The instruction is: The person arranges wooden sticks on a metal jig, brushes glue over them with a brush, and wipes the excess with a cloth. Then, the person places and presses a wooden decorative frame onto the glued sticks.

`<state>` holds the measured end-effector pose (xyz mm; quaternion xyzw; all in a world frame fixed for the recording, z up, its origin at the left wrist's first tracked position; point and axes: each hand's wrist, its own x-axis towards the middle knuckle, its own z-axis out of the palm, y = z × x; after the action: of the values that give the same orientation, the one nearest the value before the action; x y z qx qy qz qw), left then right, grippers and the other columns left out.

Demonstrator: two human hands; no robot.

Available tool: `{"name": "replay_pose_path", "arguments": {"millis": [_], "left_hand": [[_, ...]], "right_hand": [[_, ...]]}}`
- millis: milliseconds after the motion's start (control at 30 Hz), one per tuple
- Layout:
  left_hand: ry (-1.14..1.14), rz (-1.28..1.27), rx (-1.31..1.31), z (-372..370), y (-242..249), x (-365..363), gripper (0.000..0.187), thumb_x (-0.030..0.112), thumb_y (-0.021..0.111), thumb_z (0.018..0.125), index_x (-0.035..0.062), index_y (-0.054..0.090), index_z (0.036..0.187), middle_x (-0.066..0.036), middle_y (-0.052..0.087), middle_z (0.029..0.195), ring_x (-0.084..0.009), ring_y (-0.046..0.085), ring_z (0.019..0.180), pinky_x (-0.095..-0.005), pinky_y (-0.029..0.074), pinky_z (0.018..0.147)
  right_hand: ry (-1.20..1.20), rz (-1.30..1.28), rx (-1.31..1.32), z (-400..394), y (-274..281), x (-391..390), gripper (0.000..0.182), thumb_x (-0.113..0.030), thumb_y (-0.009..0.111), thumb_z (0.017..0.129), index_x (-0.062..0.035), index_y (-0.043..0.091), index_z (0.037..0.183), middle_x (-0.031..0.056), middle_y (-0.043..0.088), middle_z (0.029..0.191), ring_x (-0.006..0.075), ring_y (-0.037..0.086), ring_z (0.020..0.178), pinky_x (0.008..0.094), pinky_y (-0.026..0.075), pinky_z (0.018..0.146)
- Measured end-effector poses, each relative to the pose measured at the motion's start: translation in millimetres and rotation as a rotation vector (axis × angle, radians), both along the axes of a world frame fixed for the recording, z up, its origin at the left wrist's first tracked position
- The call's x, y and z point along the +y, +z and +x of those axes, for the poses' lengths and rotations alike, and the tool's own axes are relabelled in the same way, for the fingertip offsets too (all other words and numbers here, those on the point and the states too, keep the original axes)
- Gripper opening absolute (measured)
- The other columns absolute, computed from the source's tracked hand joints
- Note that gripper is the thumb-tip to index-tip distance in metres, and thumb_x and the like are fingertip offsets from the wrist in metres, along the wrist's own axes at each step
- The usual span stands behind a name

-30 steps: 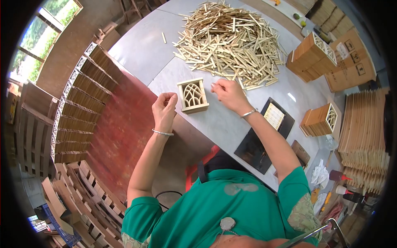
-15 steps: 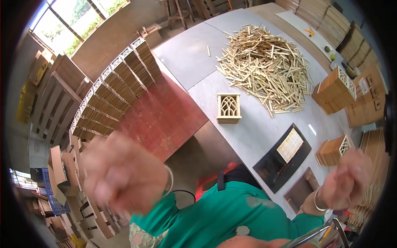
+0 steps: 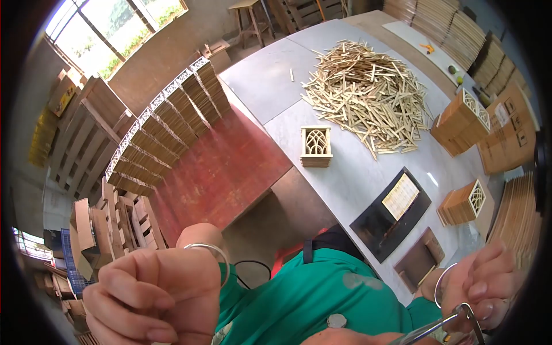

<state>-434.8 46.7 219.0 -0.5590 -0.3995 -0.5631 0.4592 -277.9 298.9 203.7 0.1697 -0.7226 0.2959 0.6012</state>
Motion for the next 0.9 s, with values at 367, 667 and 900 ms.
{"name": "replay_pose_path", "arguments": {"millis": [367,667,900], "left_hand": [[0.0,-0.031,0.131,18,7,20,0.022,0.018,0.051,0.097,0.011,0.058,0.117,0.005,0.049,0.093,-0.0093,0.042,0.077,-0.0234,0.035,0.061],[-0.128,0.044,0.082,43,5,58,0.017,0.013,0.052,0.096,0.0107,0.056,0.113,0.006,0.045,0.089,-0.0075,0.04,0.074,-0.0212,0.033,0.059],[-0.433,0.092,0.136,49,4,91,0.019,0.014,0.054,0.095,0.0085,0.054,0.113,0.005,0.036,0.085,-0.0093,0.036,0.071,-0.0228,0.032,0.059]], "right_hand": [[-0.181,0.13,-0.122,43,26,-20,0.025,-0.034,0.049,0.099,-0.0092,0.045,0.099,0.0012,0.039,0.079,0.012,0.04,0.055,0.0234,0.028,0.035],[-0.223,0.004,0.069,92,19,-25,0.011,-0.024,0.055,0.091,-0.0153,0.053,0.085,-0.0047,0.04,0.078,0.0089,0.037,0.061,0.025,0.026,0.052],[-0.188,0.043,0.12,129,9,-13,0.008,-0.024,0.059,0.088,-0.0167,0.055,0.088,-0.005,0.041,0.081,0.0093,0.039,0.065,0.0263,0.027,0.055]]}}
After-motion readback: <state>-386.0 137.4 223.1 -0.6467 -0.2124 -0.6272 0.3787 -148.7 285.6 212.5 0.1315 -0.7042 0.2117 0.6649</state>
